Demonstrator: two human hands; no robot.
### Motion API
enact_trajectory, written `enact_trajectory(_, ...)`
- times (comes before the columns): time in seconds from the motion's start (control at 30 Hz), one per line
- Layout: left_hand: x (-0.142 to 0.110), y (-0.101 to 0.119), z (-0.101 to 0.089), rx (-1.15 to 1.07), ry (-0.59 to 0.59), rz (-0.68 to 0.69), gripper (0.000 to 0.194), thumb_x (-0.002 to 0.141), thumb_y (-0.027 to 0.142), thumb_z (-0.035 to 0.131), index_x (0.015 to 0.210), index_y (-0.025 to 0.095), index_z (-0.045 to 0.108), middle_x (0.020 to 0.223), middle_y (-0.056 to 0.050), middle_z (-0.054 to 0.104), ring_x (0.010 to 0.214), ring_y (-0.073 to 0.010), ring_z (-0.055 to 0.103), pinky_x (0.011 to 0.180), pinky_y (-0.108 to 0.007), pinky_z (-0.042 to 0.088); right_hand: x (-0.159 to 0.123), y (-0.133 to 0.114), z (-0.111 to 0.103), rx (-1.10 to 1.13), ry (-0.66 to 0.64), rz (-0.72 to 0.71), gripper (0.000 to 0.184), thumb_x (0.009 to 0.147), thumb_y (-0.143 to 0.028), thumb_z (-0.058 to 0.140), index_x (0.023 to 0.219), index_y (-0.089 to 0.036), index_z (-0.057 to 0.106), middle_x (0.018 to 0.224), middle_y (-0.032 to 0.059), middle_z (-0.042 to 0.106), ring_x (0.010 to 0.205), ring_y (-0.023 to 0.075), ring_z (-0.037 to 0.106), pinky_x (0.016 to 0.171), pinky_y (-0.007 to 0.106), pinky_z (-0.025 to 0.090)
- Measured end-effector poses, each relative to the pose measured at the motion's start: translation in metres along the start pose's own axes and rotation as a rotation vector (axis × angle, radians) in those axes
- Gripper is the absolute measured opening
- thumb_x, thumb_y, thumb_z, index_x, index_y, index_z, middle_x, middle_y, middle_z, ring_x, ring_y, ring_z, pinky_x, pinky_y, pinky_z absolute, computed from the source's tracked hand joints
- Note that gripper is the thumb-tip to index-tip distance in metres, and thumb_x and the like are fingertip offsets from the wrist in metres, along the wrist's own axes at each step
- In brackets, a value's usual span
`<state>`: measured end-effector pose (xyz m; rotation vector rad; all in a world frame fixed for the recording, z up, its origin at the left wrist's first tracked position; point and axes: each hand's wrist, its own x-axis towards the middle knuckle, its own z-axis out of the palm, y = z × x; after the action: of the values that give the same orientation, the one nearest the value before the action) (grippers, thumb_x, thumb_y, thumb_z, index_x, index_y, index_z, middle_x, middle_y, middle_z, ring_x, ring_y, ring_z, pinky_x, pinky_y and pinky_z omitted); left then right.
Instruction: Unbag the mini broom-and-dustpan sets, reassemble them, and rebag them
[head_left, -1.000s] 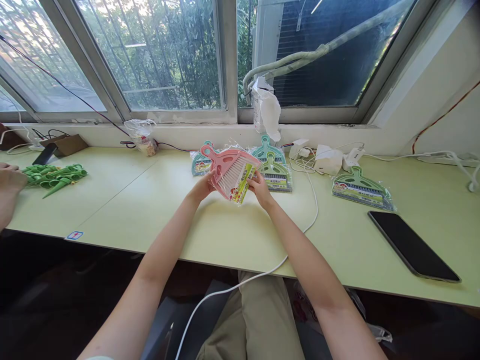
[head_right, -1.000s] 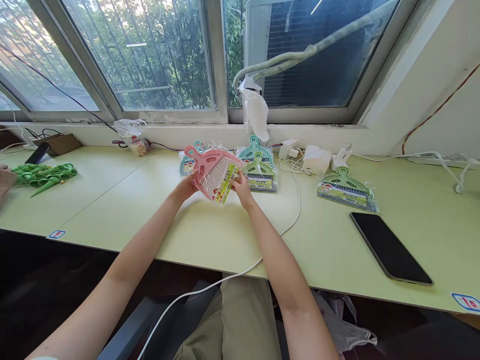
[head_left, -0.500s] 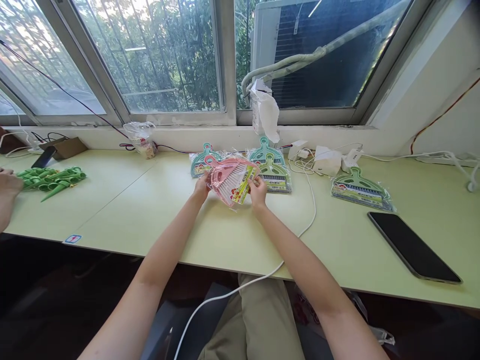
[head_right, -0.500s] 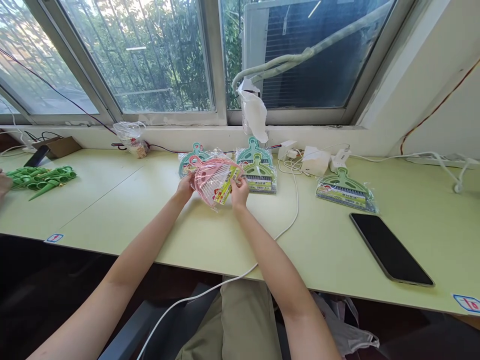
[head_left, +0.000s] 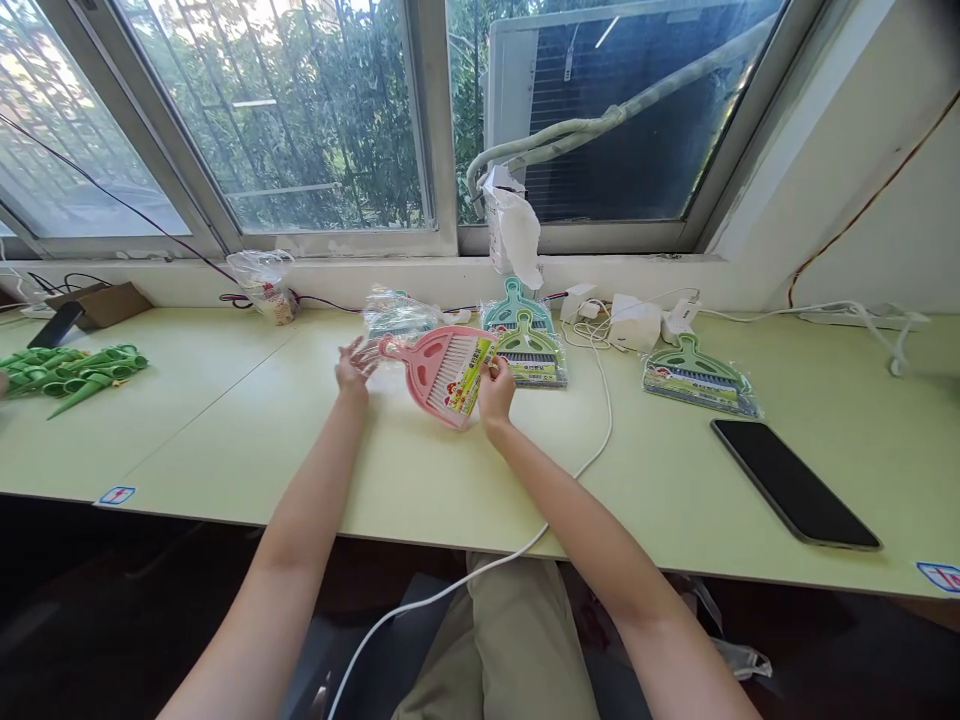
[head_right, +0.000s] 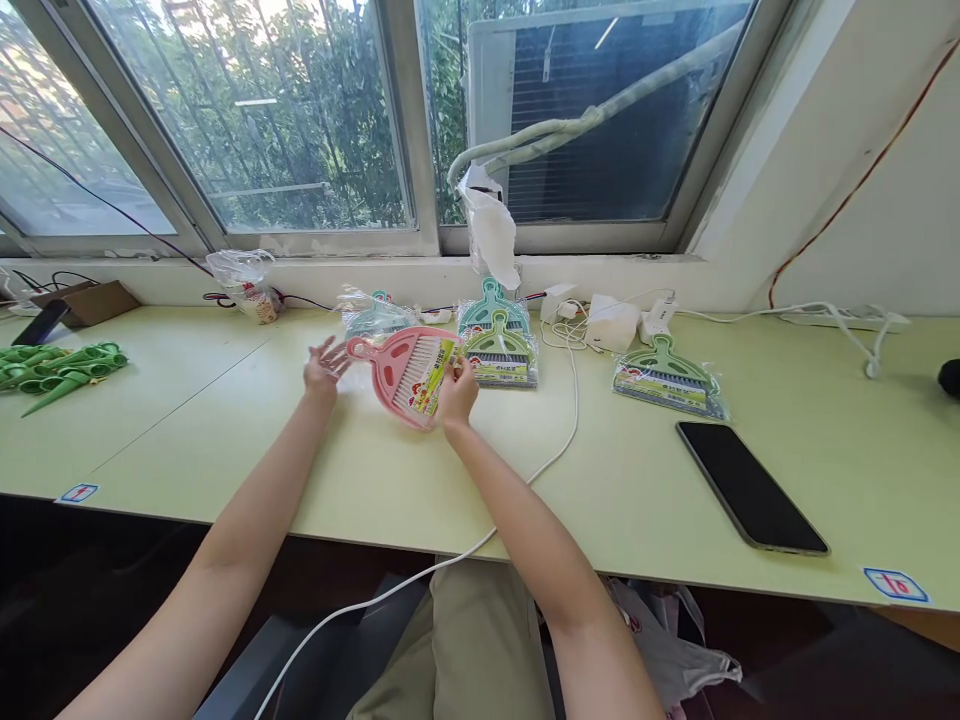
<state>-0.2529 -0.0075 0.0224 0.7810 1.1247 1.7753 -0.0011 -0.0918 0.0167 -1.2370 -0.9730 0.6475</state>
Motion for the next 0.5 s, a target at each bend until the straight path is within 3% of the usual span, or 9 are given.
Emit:
enact_trajectory(0.1,0.008,0.012,-0.02,-0.041,0.332,0.067,0.049,0.097,0.053,0.026,0.107,0.017,0.057,0.094,-0.01,0.068,0.069,-0.011,0.066,0.063,-0.021,0.049,0.018,0.011,-0.007,0.06,0.054,0.036,0.023,0.081,-0.034,0.05,0.091,-0.017,0.062,0.084,0.008,0.071,0.073,0.0194,0.063,0.069,0.03,0.047)
enact_trajectory(0.2,0.008,0.014,-0.027,0.074,0.528,0.056,0.033,0.098,0.037,0.028,0.112,0.016,0.049,0.099,-0.01,0.066,0.073,-0.0128,0.066,0.065,-0.024,0.05,0.029,0.024,-0.008,0.127,0.118,0.102,0.024,0.078,-0.033,0.051,0.09,-0.016,0.062,0.083,0.008,0.07,0.071,0.0185,0.063,0.065,0.029,0.048)
enact_trajectory(0.27,0.004,0.013,-0.024,0.277,0.603,0.084,0.026,0.093,0.027,0.042,0.117,0.018,0.044,0.109,-0.012,0.063,0.088,-0.0172,0.066,0.077,-0.031,0.052,0.031,0.031,-0.006,0.146,0.138,0.106,0.024,0.078,-0.034,0.05,0.09,-0.016,0.062,0.081,0.007,0.07,0.07,0.0179,0.062,0.063,0.029,0.049)
enact_trajectory(0.33,-0.004,0.015,-0.02,0.51,0.721,0.163,0.043,0.083,0.02,0.056,0.123,0.02,0.039,0.125,-0.015,0.056,0.113,-0.0237,0.058,0.095,-0.042,0.046,0.031,0.035,-0.003,0.158,0.139,0.093,0.025,0.078,-0.035,0.05,0.091,-0.017,0.061,0.079,0.0061,0.069,0.069,0.0176,0.062,0.063,0.03,0.049)
enact_trajectory(0.4,-0.015,0.022,-0.016,0.694,0.851,0.298,0.06,0.077,0.018,0.063,0.129,0.02,0.034,0.14,-0.018,0.042,0.134,-0.0293,0.038,0.109,-0.052,0.03,0.029,0.036,-0.001,0.17,0.134,0.091,0.026,0.078,-0.035,0.05,0.091,-0.017,0.061,0.08,0.0062,0.069,0.07,0.0176,0.062,0.063,0.03,0.05)
enact_trajectory(0.47,-0.029,0.031,-0.009,0.804,0.837,0.505,0.062,0.078,0.022,0.063,0.132,0.02,0.033,0.149,-0.019,0.028,0.144,-0.0307,0.019,0.114,-0.056,0.016,0.028,0.035,-0.001,0.174,0.119,0.092,0.026,0.078,-0.036,0.05,0.092,-0.017,0.06,0.083,0.0073,0.069,0.073,0.0179,0.063,0.065,0.03,0.051)
enact_trajectory(0.5,-0.036,0.034,-0.003,0.832,0.72,0.622,0.056,0.081,0.026,0.061,0.131,0.021,0.036,0.15,-0.017,0.027,0.145,-0.03,0.016,0.115,-0.056,0.013,0.027,0.033,0.0,0.177,0.111,0.092,0.027,0.078,-0.036,0.05,0.093,-0.017,0.059,0.085,0.0081,0.069,0.075,0.0182,0.064,0.065,0.03,0.051)
